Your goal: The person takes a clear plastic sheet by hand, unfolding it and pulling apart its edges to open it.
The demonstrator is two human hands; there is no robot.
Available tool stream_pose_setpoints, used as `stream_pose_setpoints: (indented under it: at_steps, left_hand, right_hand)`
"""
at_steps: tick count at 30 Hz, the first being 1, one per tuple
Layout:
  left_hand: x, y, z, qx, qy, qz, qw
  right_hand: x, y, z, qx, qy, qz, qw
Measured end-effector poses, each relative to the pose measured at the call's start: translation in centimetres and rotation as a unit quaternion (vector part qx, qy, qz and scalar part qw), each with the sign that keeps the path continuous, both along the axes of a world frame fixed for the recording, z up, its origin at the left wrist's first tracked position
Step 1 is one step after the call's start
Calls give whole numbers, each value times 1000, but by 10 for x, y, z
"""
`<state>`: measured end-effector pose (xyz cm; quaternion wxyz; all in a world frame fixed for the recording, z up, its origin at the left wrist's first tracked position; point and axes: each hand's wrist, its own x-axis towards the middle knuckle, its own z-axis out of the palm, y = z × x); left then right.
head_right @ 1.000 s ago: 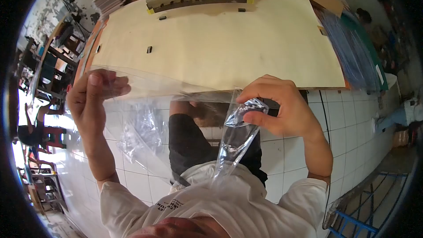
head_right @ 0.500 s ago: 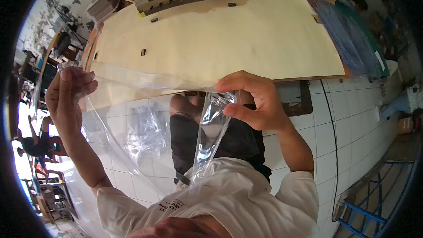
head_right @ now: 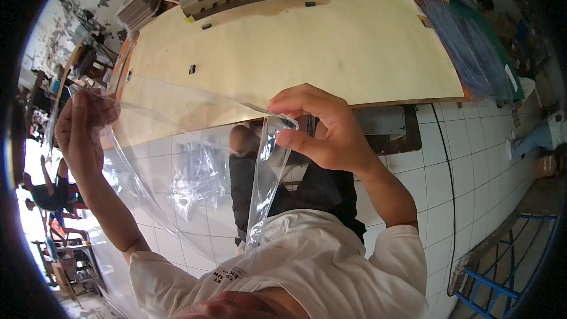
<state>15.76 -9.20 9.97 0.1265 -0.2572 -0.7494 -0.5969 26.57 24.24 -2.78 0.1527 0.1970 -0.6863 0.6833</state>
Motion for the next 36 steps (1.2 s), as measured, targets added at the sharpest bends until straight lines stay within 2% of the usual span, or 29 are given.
stream_pose_setpoints:
  at_steps: [3,5,6,8,9,11,17,21,27,33,36]
  left_hand:
    - [0,0,3,-9,12,-12,1000]
    - [1,-1,6,-5,6,-13,1000]
    - [1,0,6,-6,7,-13,1000]
    - [0,0,5,-1,23,-6,1000]
    - [0,-1,6,-2,23,-6,1000]
    - [0,-3,8,-21,22,13,999]
    - [0,-11,11,-18,24,27,999]
    - [-3,-15,9,-6,27,37,999]
    - [-3,-16,7,-7,19,13,1000]
    - [-3,-15,2,3,42,25,999]
    - [-1,-16,2,-2,57,-1,998]
  right_hand:
    - [-1,-5,9,64,17,-6,998]
    - [-2,-11,8,53,104,-97,988]
    - [-1,-11,10,52,105,-97,988]
    - [2,-8,20,149,149,-82,974]
    - [2,-6,24,149,149,-82,974]
    - [-1,0,33,274,167,-76,944]
    - [2,14,50,361,156,-65,917]
    - [1,16,50,353,204,-71,910]
    - [16,4,32,208,60,-108,970]
    - [23,-4,28,172,68,-164,969]
    - [30,-4,33,165,19,-159,973]
